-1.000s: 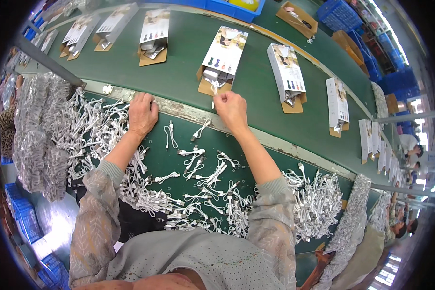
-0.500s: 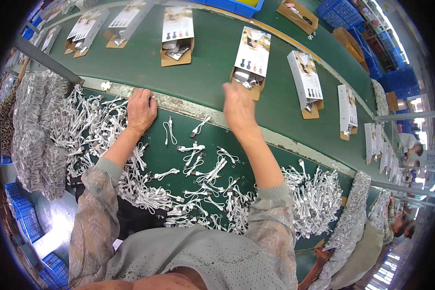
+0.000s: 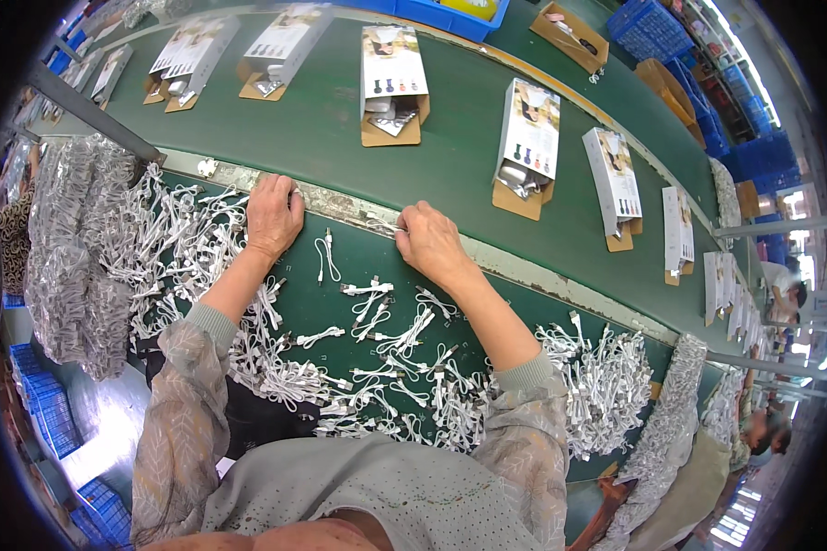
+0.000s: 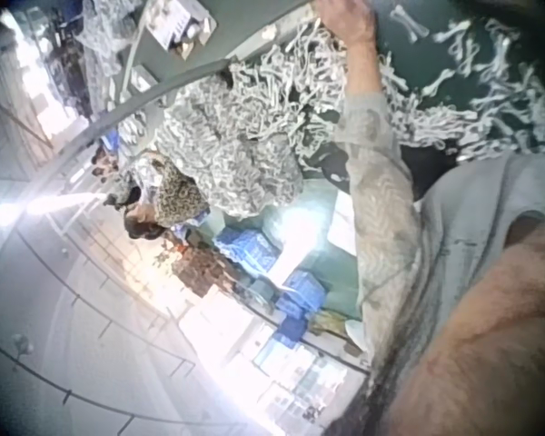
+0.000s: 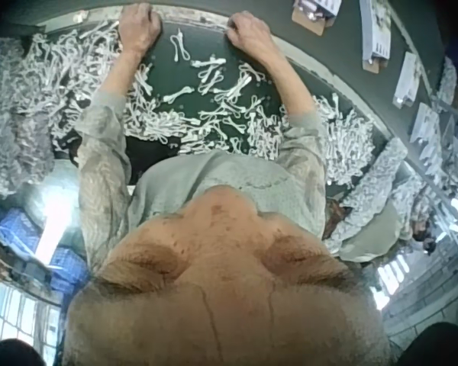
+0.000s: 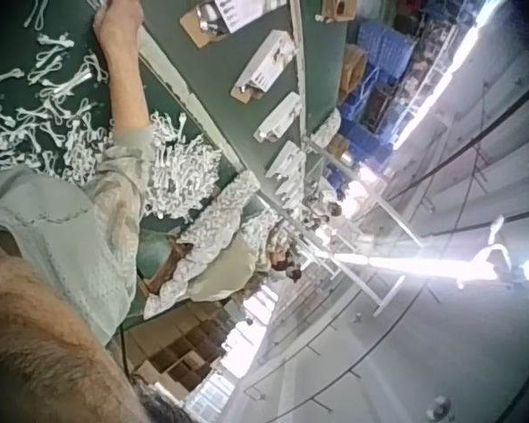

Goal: The person picks up white USB cables from a pile, folds them, and places them into open product boxes on a conveyor belt.

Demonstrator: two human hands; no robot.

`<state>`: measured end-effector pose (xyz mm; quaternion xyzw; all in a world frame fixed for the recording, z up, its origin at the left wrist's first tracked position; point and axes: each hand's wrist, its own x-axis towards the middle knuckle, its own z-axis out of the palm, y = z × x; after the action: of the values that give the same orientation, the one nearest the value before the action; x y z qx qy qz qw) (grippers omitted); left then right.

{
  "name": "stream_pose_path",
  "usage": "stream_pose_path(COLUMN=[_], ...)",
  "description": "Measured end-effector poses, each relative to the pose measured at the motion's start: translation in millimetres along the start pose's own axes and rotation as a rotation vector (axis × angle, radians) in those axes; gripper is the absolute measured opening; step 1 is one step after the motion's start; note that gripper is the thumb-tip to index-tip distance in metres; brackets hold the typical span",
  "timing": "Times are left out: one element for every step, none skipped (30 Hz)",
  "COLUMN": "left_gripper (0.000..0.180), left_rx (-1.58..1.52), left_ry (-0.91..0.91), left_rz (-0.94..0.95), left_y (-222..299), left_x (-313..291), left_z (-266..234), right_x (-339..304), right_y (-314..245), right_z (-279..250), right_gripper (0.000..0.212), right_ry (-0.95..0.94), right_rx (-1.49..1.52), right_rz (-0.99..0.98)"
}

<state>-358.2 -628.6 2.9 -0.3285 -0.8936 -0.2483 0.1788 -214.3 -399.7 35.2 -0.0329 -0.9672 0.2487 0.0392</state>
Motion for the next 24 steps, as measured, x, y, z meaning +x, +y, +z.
stream_pose_path(left_gripper=[0.009,0.009,0.009,0.009,0.009,0.009,0.009,0.009,0.009,0.009,0.009,0.009,0.009,0.008,0.008,0.008,0.009,0.009,0.009,0.009,0.009,0.009,0.009,0.009], left_rx=[0.001,0.0,-0.001,0.001,0.014,0.023,0.021,0.015,0.01,0.01,0.004,0.003,0.0,-0.011,-0.008,-0.004,-0.006,-0.002,-0.004,0.002,-0.001,-0.007,-0.005,-0.006], left_ry=[0.0,-0.009,-0.017,-0.016,-0.014,-0.014,-0.014,-0.015,-0.015,-0.015,-0.013,-0.014,-0.019,-0.013,-0.011,0.006,0.004,0.007,0.008,0.014,0.023,0.014,0.011,0.007], left_rz=[0.0,-0.004,-0.008,-0.008,-0.01,-0.011,-0.008,-0.008,-0.008,-0.005,-0.005,-0.008,-0.01,-0.002,-0.003,0.001,0.008,0.01,0.006,0.002,0.004,0.0,-0.005,-0.008], left_y=[-0.4,-0.7,-1.2,-2.3,-3.8,-3.9,-4.0,-4.4,-5.1,-4.1,-2.7,-1.5,1.0,3.5,0.7,-0.1,0.2,-1.8,-3.5,-4.3,-2.6,-1.6,-4.6,-5.8], left_x=[-0.3,-1.5,-1.9,-1.6,-1.4,-1.8,-1.8,-2.9,-2.6,-1.7,-0.9,-1.7,-1.4,1.1,0.3,0.3,-0.3,-0.6,-1.2,-2.3,-1.4,-0.9,-2.6,-2.4], left_z=[-0.2,-0.7,-1.0,-1.2,-1.8,-2.2,-1.2,-0.7,0.1,0.3,1.2,1.2,1.7,3.8,1.7,1.7,2.0,1.4,1.1,0.9,0.3,0.6,0.7,1.6], right_x=[2.9,7.0,12.4,19.5,28.7,38.3,48.4,58.5,68.2,76.1,83.6,91.3,96.6,99.3,102.3,100.4,97.5,90.9,80.2,67.4,49.7,30.8,13.5,-2.9], right_y=[-0.6,-0.6,-1.1,-0.8,0.5,5.1,10.3,15.2,26.0,32.5,39.3,48.8,57.5,66.9,64.5,62.4,60.3,49.1,35.2,21.2,12.0,3.0,-13.3,-29.5], right_z=[0.4,0.1,-2.2,-6.1,-9.8,-13.2,-14.7,-15.2,-10.2,-10.1,-10.4,-8.8,-9.8,-11.2,-11.6,-11.5,-10.9,-10.5,-9.7,-9.1,-11.7,-14.3,-19.8,-29.5], right_gripper=[0.014,0.015,0.015,0.016,0.018,0.022,0.023,0.025,0.027,0.025,0.023,0.022,0.023,0.024,0.026,0.025,0.025,0.024,0.023,0.022,0.022,0.021,0.022,0.022], right_ry=[0.001,-0.017,-0.034,0.017,0.066,0.14,0.207,0.274,0.352,0.41,0.466,0.521,0.556,0.592,0.518,0.493,0.468,0.458,0.413,0.368,0.231,0.095,-0.074,-0.239], right_rx=[0.001,0.067,0.134,0.148,0.162,0.209,0.173,0.138,0.1,0.069,0.039,0.022,0.007,-0.011,-0.109,-0.168,-0.229,-0.268,-0.267,-0.265,-0.155,-0.045,0.054,0.148], right_rz=[0.0,0.093,0.185,0.247,0.308,0.348,0.371,0.393,0.382,0.401,0.419,0.441,0.436,0.432,0.454,0.443,0.432,0.364,0.276,0.19,0.054,-0.079,-0.1,-0.117])
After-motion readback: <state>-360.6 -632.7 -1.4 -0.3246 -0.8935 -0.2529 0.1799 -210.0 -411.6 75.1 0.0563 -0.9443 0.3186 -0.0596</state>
